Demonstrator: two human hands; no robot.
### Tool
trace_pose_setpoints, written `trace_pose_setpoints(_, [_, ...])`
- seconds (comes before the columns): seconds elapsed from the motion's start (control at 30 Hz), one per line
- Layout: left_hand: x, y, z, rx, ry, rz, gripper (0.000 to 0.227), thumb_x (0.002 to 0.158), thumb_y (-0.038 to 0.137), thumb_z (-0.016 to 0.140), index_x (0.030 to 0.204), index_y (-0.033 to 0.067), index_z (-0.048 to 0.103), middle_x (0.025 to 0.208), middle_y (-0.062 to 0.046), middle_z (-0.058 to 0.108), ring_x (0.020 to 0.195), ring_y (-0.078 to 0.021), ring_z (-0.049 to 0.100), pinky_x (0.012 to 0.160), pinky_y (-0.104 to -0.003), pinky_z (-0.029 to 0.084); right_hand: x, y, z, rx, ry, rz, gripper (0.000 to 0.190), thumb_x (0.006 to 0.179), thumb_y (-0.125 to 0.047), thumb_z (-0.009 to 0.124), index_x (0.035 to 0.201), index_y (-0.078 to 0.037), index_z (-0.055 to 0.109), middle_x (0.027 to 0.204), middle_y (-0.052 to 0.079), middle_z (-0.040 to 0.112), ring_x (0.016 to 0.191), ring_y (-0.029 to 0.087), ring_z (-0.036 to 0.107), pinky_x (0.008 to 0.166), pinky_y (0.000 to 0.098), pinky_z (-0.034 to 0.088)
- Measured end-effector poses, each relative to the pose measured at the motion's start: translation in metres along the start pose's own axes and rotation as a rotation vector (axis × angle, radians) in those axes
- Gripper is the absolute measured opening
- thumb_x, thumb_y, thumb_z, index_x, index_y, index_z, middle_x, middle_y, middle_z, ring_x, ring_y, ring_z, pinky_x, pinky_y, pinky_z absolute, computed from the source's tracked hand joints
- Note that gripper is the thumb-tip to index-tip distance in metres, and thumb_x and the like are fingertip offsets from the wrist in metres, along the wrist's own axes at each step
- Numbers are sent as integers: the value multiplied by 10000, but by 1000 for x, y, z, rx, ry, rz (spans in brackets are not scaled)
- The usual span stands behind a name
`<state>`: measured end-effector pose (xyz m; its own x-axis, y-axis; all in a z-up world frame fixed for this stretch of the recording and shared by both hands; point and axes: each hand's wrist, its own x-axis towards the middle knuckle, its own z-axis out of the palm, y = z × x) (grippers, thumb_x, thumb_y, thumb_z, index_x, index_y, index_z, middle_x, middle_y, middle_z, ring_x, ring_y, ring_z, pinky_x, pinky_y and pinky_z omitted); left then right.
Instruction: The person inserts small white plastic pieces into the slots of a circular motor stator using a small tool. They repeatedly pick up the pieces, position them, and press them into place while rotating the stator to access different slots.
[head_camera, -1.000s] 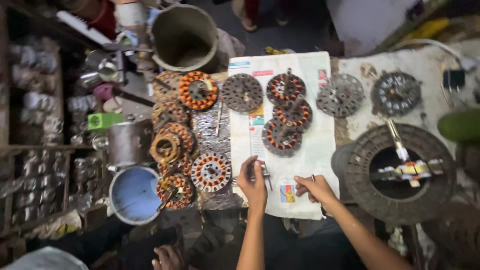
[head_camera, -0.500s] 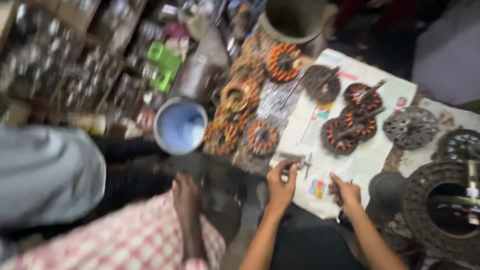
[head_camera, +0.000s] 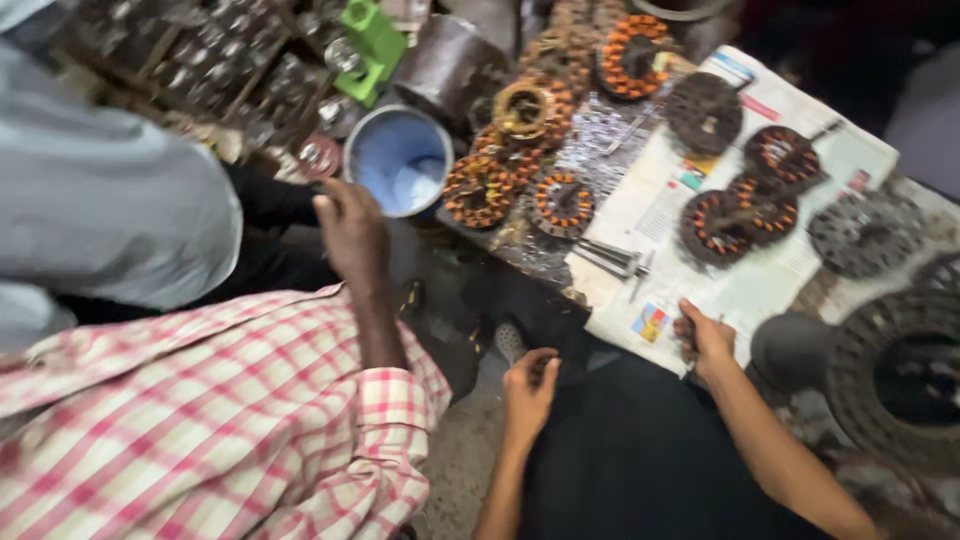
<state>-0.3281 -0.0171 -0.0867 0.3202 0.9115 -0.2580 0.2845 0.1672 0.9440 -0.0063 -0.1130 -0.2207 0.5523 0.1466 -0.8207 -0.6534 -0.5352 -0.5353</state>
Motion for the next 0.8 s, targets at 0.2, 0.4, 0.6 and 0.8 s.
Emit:
trace_pose_setpoints(0.2, [-15,-27,-35,84,-65,72,221,961,185,685,1074,5,743,942,-113,788,807,-176,761,724,-303,599,-12,-4,0,11,-29,-30,318,847,-345,818,806,-50,705,698,36,680,442,101,450,383,255,257])
trace_pose_setpoints(0.4, [-14,-30,-72,126,-136,50,218,943,179,680,1069,15,752,910,-107,796,783,-183,775,705,-301,599,-22,1,-3,61,-48,-55,297,875,-328,785,850,-37,727,739,49,707,447,96,423,383,254,240])
trace_pose_setpoints(0.6, [17,-4,-83,196,-301,206,196,955,174,679,1022,7,757,870,-115,786,766,-175,760,710,-298,582,-23,17,-11,270,-98,-70,191,894,-247,757,932,-61,734,816,45,751,511,51,583,382,228,276])
trace_pose_setpoints(0.8, [48,35,-66,157,-481,194,219,944,205,686,1049,23,750,873,-100,788,719,-153,742,665,-292,571,-30,34,-20,265,31,-31,283,862,-332,796,869,-57,729,745,43,708,385,76,381,364,251,212])
